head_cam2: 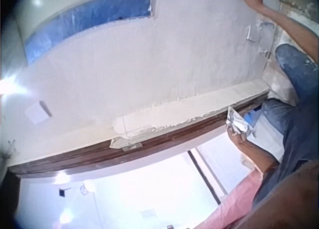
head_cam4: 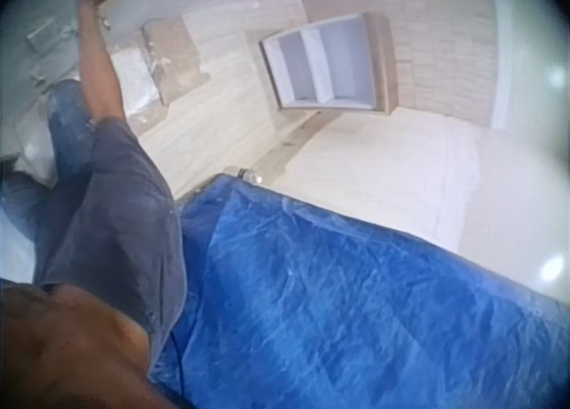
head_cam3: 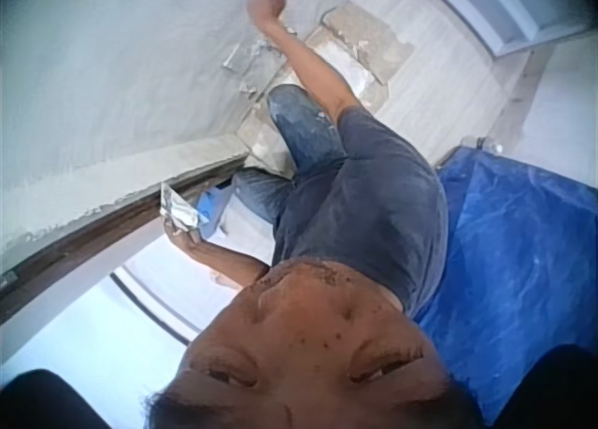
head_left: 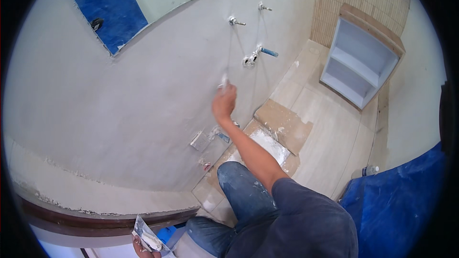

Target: The person enters the bathroom carrying putty knives with plaster, spreads and smooths the plaster onto the wall using a putty knife, scrapes the compound between the blades, and applies plaster around the wall fixtures.

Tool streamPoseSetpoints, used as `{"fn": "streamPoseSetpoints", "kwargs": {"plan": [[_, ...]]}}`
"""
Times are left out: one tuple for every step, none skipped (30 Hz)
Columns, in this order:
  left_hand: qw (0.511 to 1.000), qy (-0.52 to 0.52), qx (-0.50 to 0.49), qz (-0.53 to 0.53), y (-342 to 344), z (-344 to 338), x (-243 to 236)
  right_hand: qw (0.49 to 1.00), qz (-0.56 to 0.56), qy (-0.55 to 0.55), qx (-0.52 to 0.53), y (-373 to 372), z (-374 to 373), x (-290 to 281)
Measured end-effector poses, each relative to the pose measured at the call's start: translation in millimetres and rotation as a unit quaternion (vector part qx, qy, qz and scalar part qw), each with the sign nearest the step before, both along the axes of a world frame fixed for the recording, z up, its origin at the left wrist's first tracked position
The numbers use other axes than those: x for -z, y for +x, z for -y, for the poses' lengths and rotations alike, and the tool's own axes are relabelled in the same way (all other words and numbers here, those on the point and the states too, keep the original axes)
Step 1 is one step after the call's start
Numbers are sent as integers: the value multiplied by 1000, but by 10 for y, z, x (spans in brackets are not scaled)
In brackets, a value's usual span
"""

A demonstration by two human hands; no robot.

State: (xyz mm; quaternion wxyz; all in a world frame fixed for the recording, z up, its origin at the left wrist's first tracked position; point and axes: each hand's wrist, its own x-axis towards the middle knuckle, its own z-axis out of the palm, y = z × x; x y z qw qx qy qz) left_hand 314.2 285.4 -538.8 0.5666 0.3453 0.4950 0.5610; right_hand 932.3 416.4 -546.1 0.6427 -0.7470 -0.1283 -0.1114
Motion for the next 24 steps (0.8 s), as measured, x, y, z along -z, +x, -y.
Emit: {"fn": "streamPoseSetpoints", "kwargs": {"plan": [[1000, 9, -15, 1, -113, 27, 5, 997, 52, 14, -50, -357, 50, -153], [1000, 16, -24, 3, -176, 37, 20, 990, 104, 26, -94, -587, 155, -260], [1000, 14, -18, 3, -164, 10, 49, 990, 104, 23, -89, -561, 255, -186], [1000, 10, 3, 18, -157, -10, 59, 979, 166, 43, -113, -502, 341, -83], [999, 6, 23, 34, -131, -24, 40, 962, 228, 64, -137, -414, 403, 45], [999, 7, 22, 33, -107, -29, 27, 968, 227, 66, -84, -274, 440, 145], [999, 13, 30, 9, -22, -10, -13, 985, 137, 56, -87, -95, 487, 233], [999, 19, 35, -15, 17, 16, -49, 994, 45, 47, -91, 81, 514, 284], [999, 20, 32, -17, 7, 33, -72, 996, 37, 25, -76, 251, 519, 298], [1000, 11, 20, -19, -10, 42, -88, 998, 28, 3, -60, 369, 493, 310], [1000, 2, 14, -18, 7, 20, -76, 998, 29, 2, -57, 479, 449, 378], [1000, 1, 18, -17, 13, -7, -45, 999, 17, -14, -34, 574, 418, 449], [1000, 9, 21, -2, 2, -3, -32, 999, 4, -28, -19, 565, 381, 448], [999, 16, 26, 13, -11, 5, -21, 999, 4, -28, -20, 513, 341, 461], [999, 16, 25, 13, -18, 9, -7, 1000, -6, -19, -19, 412, 274, 483], [1000, 13, 13, 3, 46, 18, -27, 1000, -16, -11, -19, 281, 208, 488], [1000, 10, 1, -6, 98, 25, -45, 999, 26, -30, -10, 90, 138, 485], [1000, 10, 0, -7, 121, 36, -57, 997, 67, -47, -2, -146, 81, 480], [1000, 15, 7, 3, 119, 45, -80, 991, 122, -46, -21, -399, 64, 488], [1000, 19, 14, 13, 102, 43, -104, 983, 176, -45, -40, -622, 97, 507], [1000, 23, 14, 12, 33, 29, -85, 983, 176, -41, -39, -784, 210, 513], [999, 23, 15, 19, -61, 17, -51, 973, 188, -28, -130, -927, 313, 519], [999, 21, 22, 27, -43, 7, -67, 956, 199, -18, -214, -941, 401, 571], [999, 22, 21, 25, -28, 20, -74, 956, 197, -17, -215, -889, 403, 626]]}}
